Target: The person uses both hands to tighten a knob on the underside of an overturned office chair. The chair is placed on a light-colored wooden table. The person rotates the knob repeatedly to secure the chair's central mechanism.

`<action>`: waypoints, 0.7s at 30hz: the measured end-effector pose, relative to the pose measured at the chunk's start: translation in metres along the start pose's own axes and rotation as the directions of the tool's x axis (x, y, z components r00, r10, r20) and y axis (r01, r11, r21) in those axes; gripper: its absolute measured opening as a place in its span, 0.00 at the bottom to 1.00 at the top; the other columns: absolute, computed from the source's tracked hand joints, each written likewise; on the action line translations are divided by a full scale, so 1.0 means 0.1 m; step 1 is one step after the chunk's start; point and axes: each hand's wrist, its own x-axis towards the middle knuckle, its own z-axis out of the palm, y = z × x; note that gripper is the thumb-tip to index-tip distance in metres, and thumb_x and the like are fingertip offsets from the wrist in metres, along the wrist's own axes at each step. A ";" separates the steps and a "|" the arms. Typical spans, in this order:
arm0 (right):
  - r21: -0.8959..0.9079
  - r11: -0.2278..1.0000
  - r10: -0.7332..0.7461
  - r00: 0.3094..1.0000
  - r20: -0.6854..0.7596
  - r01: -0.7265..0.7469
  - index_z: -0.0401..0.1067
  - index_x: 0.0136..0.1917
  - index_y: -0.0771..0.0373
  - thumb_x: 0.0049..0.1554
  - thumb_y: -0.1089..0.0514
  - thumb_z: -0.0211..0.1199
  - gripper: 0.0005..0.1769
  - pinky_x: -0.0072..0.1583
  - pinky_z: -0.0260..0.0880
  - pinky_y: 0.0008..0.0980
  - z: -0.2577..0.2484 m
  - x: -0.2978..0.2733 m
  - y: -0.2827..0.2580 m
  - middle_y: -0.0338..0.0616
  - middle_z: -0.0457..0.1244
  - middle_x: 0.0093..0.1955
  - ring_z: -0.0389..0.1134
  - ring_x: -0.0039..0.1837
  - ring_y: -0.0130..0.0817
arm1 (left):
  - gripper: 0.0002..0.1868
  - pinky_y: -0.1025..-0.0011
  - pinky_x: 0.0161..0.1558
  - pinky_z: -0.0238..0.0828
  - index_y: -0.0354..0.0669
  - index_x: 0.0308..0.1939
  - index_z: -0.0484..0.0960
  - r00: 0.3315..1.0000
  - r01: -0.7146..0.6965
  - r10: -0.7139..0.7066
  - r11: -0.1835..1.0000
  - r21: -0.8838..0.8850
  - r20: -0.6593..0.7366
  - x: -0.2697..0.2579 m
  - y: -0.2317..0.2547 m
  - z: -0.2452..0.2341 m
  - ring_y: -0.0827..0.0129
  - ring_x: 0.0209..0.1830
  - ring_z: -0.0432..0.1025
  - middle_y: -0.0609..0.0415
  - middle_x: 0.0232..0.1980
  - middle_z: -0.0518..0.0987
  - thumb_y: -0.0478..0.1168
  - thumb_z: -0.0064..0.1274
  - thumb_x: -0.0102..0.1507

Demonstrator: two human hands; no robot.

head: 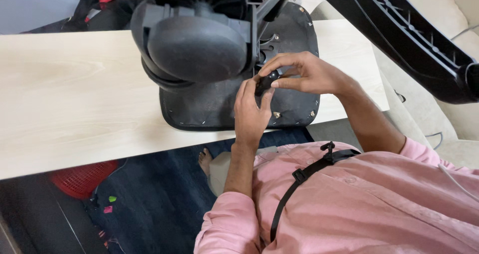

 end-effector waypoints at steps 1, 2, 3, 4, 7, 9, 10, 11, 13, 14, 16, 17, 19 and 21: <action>-0.044 0.999 0.015 1.000 -0.007 -0.015 0.76 0.63 0.57 0.57 0.58 0.69 0.20 0.68 0.74 0.43 0.00 0.00 0.01 0.42 0.66 0.65 0.69 0.68 0.38 | 0.22 0.55 0.55 0.72 0.33 0.57 0.76 0.998 -0.049 0.050 0.998 0.036 -0.041 -0.01 0.01 0.03 0.45 0.55 0.74 0.39 0.54 0.78 0.41 0.61 0.63; -0.088 0.996 0.028 1.000 -0.015 -0.029 0.76 0.62 0.57 0.56 0.58 0.71 0.21 0.67 0.75 0.43 0.01 0.01 0.02 0.42 0.67 0.63 0.70 0.66 0.38 | 0.23 0.55 0.56 0.72 0.32 0.56 0.75 0.992 -0.096 0.102 0.993 0.075 -0.080 -0.01 0.02 0.06 0.45 0.55 0.74 0.38 0.54 0.78 0.41 0.63 0.62; -0.113 0.993 0.024 1.000 -0.015 -0.025 0.76 0.62 0.57 0.55 0.58 0.71 0.21 0.65 0.75 0.43 0.01 0.01 0.03 0.42 0.66 0.63 0.69 0.66 0.38 | 0.22 0.55 0.56 0.73 0.33 0.55 0.76 0.996 -0.042 0.049 0.995 0.090 -0.074 -0.02 0.02 0.08 0.45 0.55 0.75 0.40 0.54 0.78 0.41 0.63 0.62; -0.138 0.990 0.022 1.000 -0.017 -0.025 0.75 0.62 0.58 0.55 0.59 0.72 0.22 0.64 0.75 0.44 0.02 0.00 0.05 0.43 0.66 0.63 0.68 0.66 0.39 | 0.20 0.56 0.55 0.73 0.34 0.55 0.77 0.998 0.013 -0.006 0.995 0.103 -0.066 -0.03 0.02 0.11 0.46 0.54 0.75 0.41 0.53 0.79 0.41 0.62 0.63; -0.063 0.997 -0.032 0.999 0.022 0.033 0.74 0.65 0.58 0.56 0.58 0.70 0.23 0.64 0.74 0.43 0.02 -0.01 0.08 0.42 0.66 0.64 0.68 0.67 0.37 | 0.22 0.58 0.56 0.74 0.33 0.59 0.75 0.996 0.053 -0.050 0.998 0.032 -0.079 -0.05 -0.01 0.14 0.48 0.55 0.76 0.42 0.55 0.79 0.41 0.60 0.66; -0.001 0.997 -0.076 0.996 0.044 0.076 0.73 0.67 0.57 0.58 0.57 0.68 0.23 0.66 0.74 0.41 0.03 -0.01 0.09 0.40 0.66 0.66 0.68 0.68 0.36 | 0.22 0.58 0.56 0.73 0.33 0.62 0.74 0.996 0.025 -0.025 1.000 -0.003 -0.091 -0.07 -0.03 0.15 0.47 0.56 0.76 0.42 0.56 0.79 0.41 0.59 0.68; 0.013 0.996 -0.093 0.995 0.045 0.093 0.73 0.67 0.57 0.59 0.56 0.68 0.23 0.67 0.74 0.40 0.03 -0.01 0.09 0.40 0.67 0.66 0.69 0.68 0.36 | 0.21 0.57 0.57 0.73 0.33 0.61 0.75 0.996 0.007 -0.006 1.000 0.006 -0.089 -0.09 -0.04 0.15 0.47 0.57 0.76 0.41 0.56 0.79 0.41 0.58 0.68; 0.028 0.994 -0.111 0.993 0.045 0.110 0.73 0.68 0.57 0.61 0.55 0.68 0.22 0.68 0.73 0.40 0.03 -0.01 0.10 0.40 0.68 0.66 0.69 0.68 0.35 | 0.20 0.57 0.57 0.73 0.34 0.61 0.75 0.996 -0.012 0.013 1.000 0.015 -0.088 -0.11 -0.05 0.16 0.47 0.57 0.76 0.41 0.56 0.80 0.40 0.58 0.69; -0.089 0.996 -0.027 1.000 0.013 0.028 0.74 0.65 0.56 0.56 0.55 0.71 0.23 0.62 0.76 0.39 0.05 0.00 0.10 0.39 0.68 0.64 0.70 0.65 0.34 | 0.23 0.56 0.56 0.73 0.33 0.59 0.75 0.990 -0.063 0.072 0.995 0.080 -0.121 -0.16 -0.05 0.19 0.45 0.56 0.75 0.39 0.56 0.79 0.42 0.62 0.64; -0.148 0.989 0.015 1.000 -0.009 -0.016 0.74 0.64 0.56 0.54 0.55 0.72 0.24 0.59 0.78 0.38 0.06 0.00 0.11 0.38 0.68 0.63 0.71 0.64 0.34 | 0.25 0.55 0.56 0.73 0.33 0.58 0.76 0.986 -0.089 0.103 0.990 0.110 -0.134 -0.18 -0.05 0.21 0.44 0.55 0.75 0.37 0.55 0.79 0.43 0.64 0.62; -0.182 0.983 -0.001 1.000 0.011 0.003 0.74 0.65 0.57 0.54 0.57 0.72 0.25 0.58 0.76 0.40 0.09 -0.02 0.11 0.41 0.67 0.62 0.70 0.63 0.36 | 0.21 0.55 0.57 0.73 0.35 0.59 0.76 0.992 0.017 0.001 0.990 0.143 -0.123 -0.17 -0.06 0.25 0.45 0.57 0.75 0.39 0.56 0.80 0.40 0.59 0.64; -0.198 0.980 -0.009 1.000 0.021 0.013 0.74 0.65 0.58 0.54 0.58 0.73 0.26 0.58 0.75 0.41 0.09 -0.02 0.11 0.42 0.67 0.61 0.69 0.63 0.37 | 0.20 0.55 0.58 0.74 0.36 0.60 0.76 0.992 0.070 -0.051 0.985 0.161 -0.118 -0.16 -0.07 0.25 0.45 0.58 0.75 0.40 0.56 0.80 0.39 0.57 0.65; -0.096 0.994 -0.058 0.998 0.025 0.061 0.72 0.67 0.58 0.56 0.57 0.71 0.27 0.61 0.75 0.39 0.10 -0.03 0.13 0.42 0.66 0.65 0.68 0.66 0.36 | 0.22 0.54 0.57 0.72 0.36 0.63 0.75 0.988 0.130 -0.124 0.989 0.072 -0.093 -0.15 -0.10 0.23 0.46 0.58 0.75 0.42 0.56 0.80 0.40 0.56 0.67; -0.038 0.996 -0.079 0.997 0.026 0.080 0.71 0.68 0.58 0.57 0.56 0.69 0.26 0.63 0.76 0.39 0.09 -0.03 0.14 0.41 0.66 0.66 0.68 0.67 0.36 | 0.21 0.53 0.58 0.71 0.36 0.63 0.74 0.993 0.090 -0.085 0.994 0.059 -0.086 -0.14 -0.12 0.21 0.46 0.58 0.75 0.41 0.56 0.80 0.39 0.57 0.68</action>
